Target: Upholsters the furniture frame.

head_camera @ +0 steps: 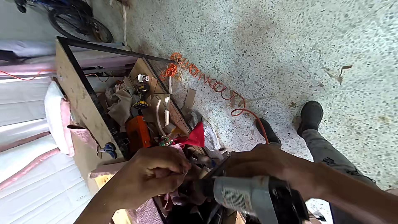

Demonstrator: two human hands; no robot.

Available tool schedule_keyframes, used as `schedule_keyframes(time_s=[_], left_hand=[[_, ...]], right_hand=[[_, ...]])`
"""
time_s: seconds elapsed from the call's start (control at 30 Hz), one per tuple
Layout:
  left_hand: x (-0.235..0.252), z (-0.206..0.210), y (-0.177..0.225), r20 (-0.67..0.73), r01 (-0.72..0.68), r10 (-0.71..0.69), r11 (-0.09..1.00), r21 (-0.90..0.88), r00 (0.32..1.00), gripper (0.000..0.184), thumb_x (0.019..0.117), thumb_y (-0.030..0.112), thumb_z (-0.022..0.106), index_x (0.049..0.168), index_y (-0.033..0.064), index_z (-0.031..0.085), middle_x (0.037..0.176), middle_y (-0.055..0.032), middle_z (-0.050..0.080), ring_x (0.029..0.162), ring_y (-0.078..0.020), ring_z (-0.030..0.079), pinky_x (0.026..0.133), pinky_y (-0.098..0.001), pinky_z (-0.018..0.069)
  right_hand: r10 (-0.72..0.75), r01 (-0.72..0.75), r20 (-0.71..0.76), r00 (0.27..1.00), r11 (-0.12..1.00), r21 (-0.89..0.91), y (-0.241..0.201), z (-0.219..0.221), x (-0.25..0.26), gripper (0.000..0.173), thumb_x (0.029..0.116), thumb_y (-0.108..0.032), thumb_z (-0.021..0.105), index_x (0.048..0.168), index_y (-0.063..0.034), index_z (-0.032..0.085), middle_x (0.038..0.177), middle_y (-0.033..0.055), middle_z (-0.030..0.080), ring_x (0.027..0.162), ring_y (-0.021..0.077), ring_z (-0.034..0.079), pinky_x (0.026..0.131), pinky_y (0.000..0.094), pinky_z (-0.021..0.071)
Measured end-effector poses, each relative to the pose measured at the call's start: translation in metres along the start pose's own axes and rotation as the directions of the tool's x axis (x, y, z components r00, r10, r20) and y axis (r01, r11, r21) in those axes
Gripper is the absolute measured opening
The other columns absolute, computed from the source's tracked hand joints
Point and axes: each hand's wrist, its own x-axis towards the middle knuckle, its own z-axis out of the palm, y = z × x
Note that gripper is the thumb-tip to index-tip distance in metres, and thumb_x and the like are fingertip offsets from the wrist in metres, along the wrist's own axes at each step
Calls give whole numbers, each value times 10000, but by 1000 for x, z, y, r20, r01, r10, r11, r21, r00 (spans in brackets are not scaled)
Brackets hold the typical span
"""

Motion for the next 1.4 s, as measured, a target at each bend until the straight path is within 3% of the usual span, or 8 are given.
schedule_keyframes(time_s=[0.1, 0.47, 0.6, 0.7, 0.8, 0.93, 1.3, 1.4], left_hand=[[3, 6, 4, -61, 128, -125, 990, 50, 990, 202, 977, 218, 690, 1158, 208, 779, 1152, 38, 740, 899, -119, 721, 755, -310, 647], [12, 2, 8, -99, 324, -315, 942, 91, 944, 211, 933, 309, 721, 1142, 324, 743, 1030, 114, 731, 900, -76, 701, 763, -310, 631], [13, 4, 5, -177, 211, -223, 974, -84, 959, 292, 982, 385, 684, 1218, 217, 717, 1035, 13, 729, 856, -140, 698, 727, -305, 618], [9, 4, -2, -310, 83, -175, 954, -288, 935, 566, 1052, 557, 440, 1382, 130, 612, 1311, -114, 667, 1152, -303, 671, 971, -478, 586], [8, 8, -10, -503, -66, -119, 940, -334, 856, 656, 1057, 593, 352, 1393, 79, 584, 1369, -182, 628, 1235, -377, 625, 1037, -548, 534], [4, 14, -15, -660, -158, -56, 953, -260, 749, 682, 1063, 604, 317, 1297, 48, 636, 1292, -203, 663, 1170, -378, 660, 993, -542, 560], [4, 23, -13, -735, -277, 49, 941, -193, 676, 720, 1078, 591, 234, 1236, 22, 647, 1183, -206, 698, 1028, -356, 712, 913, -495, 605], [-10, 18, -12, -634, -258, 103, 953, -157, 766, 627, 1072, 568, 352, 1280, 48, 634, 1251, -178, 679, 1114, -345, 684, 969, -500, 583]], right_hand=[[-46, 48, 31, 998, 996, -80, -17, 4, 19, 424, 951, -382, 654, 1306, -151, 652, 1257, 32, 684, 1046, 141, 693, 759, 346, 612], [-95, 133, 145, 985, 951, -280, -17, -13, 62, 433, 882, -361, 703, 1279, -195, 659, 1195, -25, 702, 994, 98, 693, 722, 317, 602], [-56, 98, 153, 987, 954, -285, -15, -15, 66, 383, 880, -329, 709, 1240, -202, 680, 1165, -44, 704, 969, 74, 691, 701, 296, 596], [-37, 82, 151, 988, 951, -297, -16, -17, 71, 330, 900, -357, 689, 1193, -204, 690, 1096, -57, 705, 904, 56, 684, 662, 278, 583], [-49, 101, 170, 984, 945, -312, -21, -21, 73, 363, 888, -337, 686, 1221, -196, 676, 1114, -37, 703, 921, 82, 687, 675, 303, 585], [-77, 104, 110, 991, 960, -260, -28, -26, 71, 398, 928, -389, 658, 1271, -188, 668, 1192, -36, 705, 995, 67, 688, 737, 284, 602], [-30, 96, 200, 979, 939, -331, -34, -32, 92, 359, 917, -382, 666, 1238, -221, 676, 1122, -78, 689, 917, 20, 665, 660, 229, 568], [-10, 99, 232, 973, 922, -374, -38, -38, 96, 357, 903, -366, 669, 1238, -244, 672, 1116, -95, 687, 910, 16, 665, 662, 227, 574]])
